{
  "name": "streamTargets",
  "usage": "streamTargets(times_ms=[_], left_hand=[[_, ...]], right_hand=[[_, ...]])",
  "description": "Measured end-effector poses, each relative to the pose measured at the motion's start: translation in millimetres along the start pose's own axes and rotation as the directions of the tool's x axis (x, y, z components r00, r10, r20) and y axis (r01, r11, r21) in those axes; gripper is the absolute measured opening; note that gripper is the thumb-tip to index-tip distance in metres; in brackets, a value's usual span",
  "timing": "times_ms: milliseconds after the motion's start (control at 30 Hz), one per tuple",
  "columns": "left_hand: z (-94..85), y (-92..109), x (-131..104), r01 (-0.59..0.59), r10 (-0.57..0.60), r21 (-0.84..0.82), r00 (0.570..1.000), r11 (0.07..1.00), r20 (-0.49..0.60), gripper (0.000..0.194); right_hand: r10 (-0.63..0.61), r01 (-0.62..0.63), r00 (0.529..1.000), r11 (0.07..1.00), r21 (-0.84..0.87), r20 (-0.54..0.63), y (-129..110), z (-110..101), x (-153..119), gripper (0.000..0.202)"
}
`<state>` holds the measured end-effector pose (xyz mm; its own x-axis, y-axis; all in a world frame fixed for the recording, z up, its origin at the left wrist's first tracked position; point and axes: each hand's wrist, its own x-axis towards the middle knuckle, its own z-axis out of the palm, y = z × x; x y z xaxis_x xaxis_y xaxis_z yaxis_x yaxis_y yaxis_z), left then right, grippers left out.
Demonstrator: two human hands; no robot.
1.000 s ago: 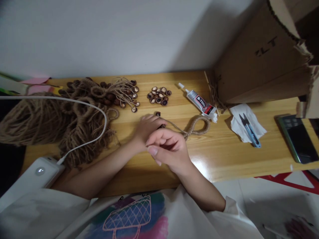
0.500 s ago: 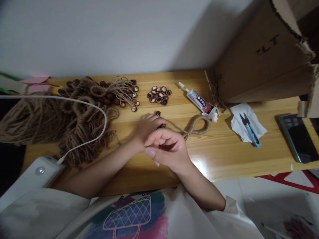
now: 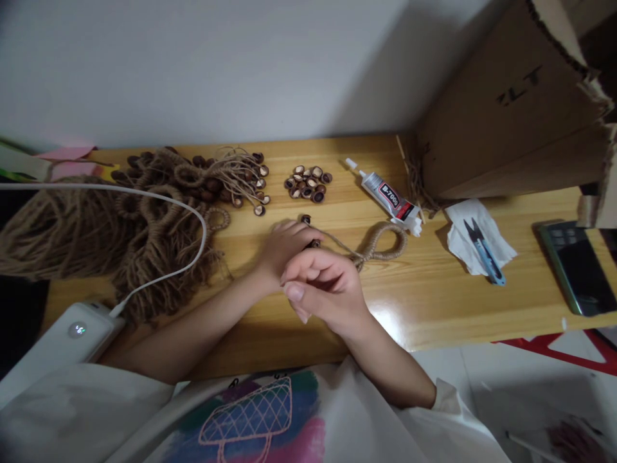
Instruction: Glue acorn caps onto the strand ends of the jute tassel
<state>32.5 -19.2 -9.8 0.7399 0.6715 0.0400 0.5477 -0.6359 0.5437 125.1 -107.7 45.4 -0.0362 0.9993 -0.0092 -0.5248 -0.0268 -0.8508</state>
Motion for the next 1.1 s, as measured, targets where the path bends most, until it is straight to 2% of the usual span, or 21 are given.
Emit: streamTargets(times_ms=[233, 467, 667, 933, 1100], left_hand=[[2.3, -0.6, 0.3, -0.007, 0.007, 0.003, 1.000, 1.000, -0.028, 0.026], [-3.0, 1.8, 0.3, 0.010, -0.010, -0.006, 1.000, 1.000, 0.026, 0.026], [-1.6, 0.9, -0.6, -0.008, 0.008, 0.002, 1.000, 1.000, -0.008, 0.025], [1.0, 0.5, 0.5, 0.001, -0.001, 0.005, 1.000, 1.000, -0.028, 0.025], [0.8, 0.3, 0.7, -0.004, 0.004, -0.008, 1.000, 1.000, -0.026, 0.025]], right_hand=[[-0.005, 0.006, 0.998, 1.000, -0.012, 0.059, 4.1, -6.0, -0.9, 0.010], [0.016, -0.016, 0.999, 1.000, -0.004, -0.041, 0.6, -0.5, 0.2, 0.009], [-0.003, 0.004, 1.000, 1.000, -0.028, 0.026, 1.4, -3.1, 0.3, 0.017], [0.004, -0.002, 0.998, 0.999, -0.033, 0.058, 4.0, -5.3, -1.0, 0.008], [0.039, -0.038, 0.999, 0.999, -0.029, 0.036, 3.7, -5.1, -1.3, 0.006]])
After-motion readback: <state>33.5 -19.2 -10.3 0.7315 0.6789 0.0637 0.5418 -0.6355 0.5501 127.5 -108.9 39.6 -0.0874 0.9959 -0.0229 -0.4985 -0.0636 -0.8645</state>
